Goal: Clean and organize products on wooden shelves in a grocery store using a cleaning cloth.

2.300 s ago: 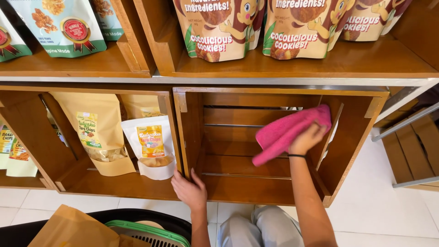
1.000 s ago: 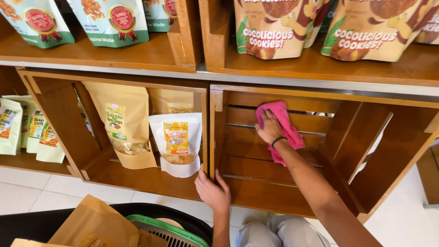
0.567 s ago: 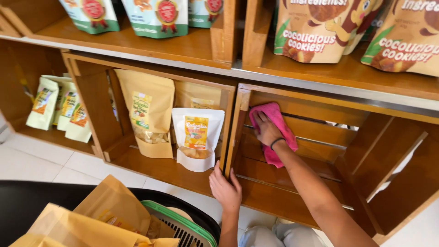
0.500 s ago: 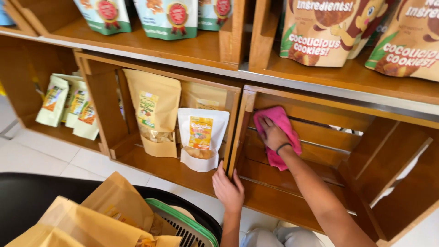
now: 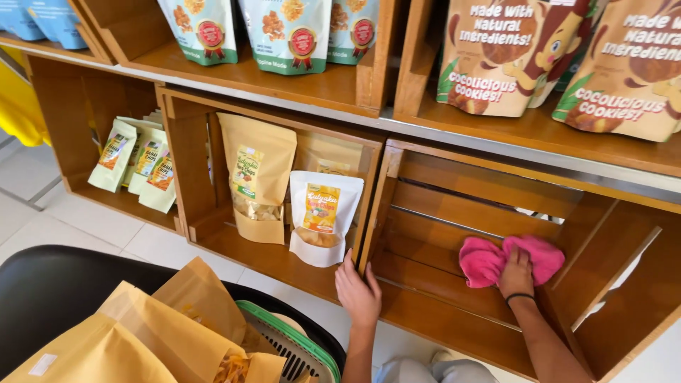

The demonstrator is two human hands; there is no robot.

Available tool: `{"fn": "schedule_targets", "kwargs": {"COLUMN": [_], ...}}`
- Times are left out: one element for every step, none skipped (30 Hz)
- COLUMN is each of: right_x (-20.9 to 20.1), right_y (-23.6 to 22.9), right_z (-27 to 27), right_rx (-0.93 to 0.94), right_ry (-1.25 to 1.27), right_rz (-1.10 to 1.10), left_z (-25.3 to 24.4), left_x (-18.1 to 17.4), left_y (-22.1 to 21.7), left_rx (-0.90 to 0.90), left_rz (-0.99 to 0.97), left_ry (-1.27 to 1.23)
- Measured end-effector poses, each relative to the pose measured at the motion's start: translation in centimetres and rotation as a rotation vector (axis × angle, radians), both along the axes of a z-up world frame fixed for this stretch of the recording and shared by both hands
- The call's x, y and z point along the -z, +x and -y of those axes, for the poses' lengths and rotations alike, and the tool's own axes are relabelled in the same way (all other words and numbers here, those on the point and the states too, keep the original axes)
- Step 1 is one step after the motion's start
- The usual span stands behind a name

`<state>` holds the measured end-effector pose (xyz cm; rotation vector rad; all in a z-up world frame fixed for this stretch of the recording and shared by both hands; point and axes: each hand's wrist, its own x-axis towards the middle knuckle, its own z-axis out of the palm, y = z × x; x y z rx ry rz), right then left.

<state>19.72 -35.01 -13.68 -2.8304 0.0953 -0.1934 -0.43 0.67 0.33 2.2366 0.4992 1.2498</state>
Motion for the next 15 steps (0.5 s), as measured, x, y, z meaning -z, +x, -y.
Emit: {"fn": "schedule_targets", "kwargs": {"right_x": [1.8,3.7,5.5,2.8,0.3,-2.1,0.2,2.7,5.2,6.1,6.8,7.3,9.0,10.6,11.7], "right_y": [0.8,1.6,2.5,2.8,2.4,2.1,3.7,5.3,6.6,5.8,5.8,5.7,5.2,4.6,4.8], "right_z": [0.9,1.8,2.7,1.0,-0.7,-2.3,-2.5,-2.7,-2.7,-5.2,-8.0,-10.8,-14.0,-17.2,-20.1], "right_rx": [0.007,0.025,0.045,0.052,0.155,0.26,0.277,0.209,0.143,0.163,0.037,-0.089,-0.079,-0.271,-0.459], "right_ry": [0.002,-0.008,-0.017,-0.014,0.028,0.072,0.072,0.055,0.041,0.044,0.01,-0.023,-0.019,-0.002,0.01], "right_rz": [0.002,-0.012,-0.023,-0.02,-0.151,-0.28,-0.295,-0.348,-0.402,-0.419,-0.402,-0.383,-0.388,-0.304,-0.21], "left_z": [0.0,0.1,0.1,0.1,0.1,0.2,0.2,0.2,0.3,0.4,0.4,0.3,0.2,0.2,0.3], "left_x": [0.0,0.0,0.0,-0.1,-0.1,0.0,-0.1,-0.2,-0.2,0.1,0.2,0.3,0.4,0.4,0.2], "left_y": [-0.1,-0.1,0.1,0.4,0.3,0.2,0.3,0.4,0.4,0.2,0.2,0.2,0.2,0.1,0.5], "left_rx": [0.007,0.005,0.004,0.012,0.007,0.003,0.02,0.003,-0.011,0.01,-0.005,-0.02,-0.009,-0.004,0.004], "left_rz": [0.002,0.006,0.013,0.017,0.027,0.038,0.022,0.03,0.037,0.019,0.008,-0.004,-0.009,-0.017,-0.017], "left_ry": [0.002,-0.003,-0.009,-0.006,-0.005,-0.005,-0.005,0.008,0.021,0.021,0.014,0.006,0.008,-0.01,-0.031]}}
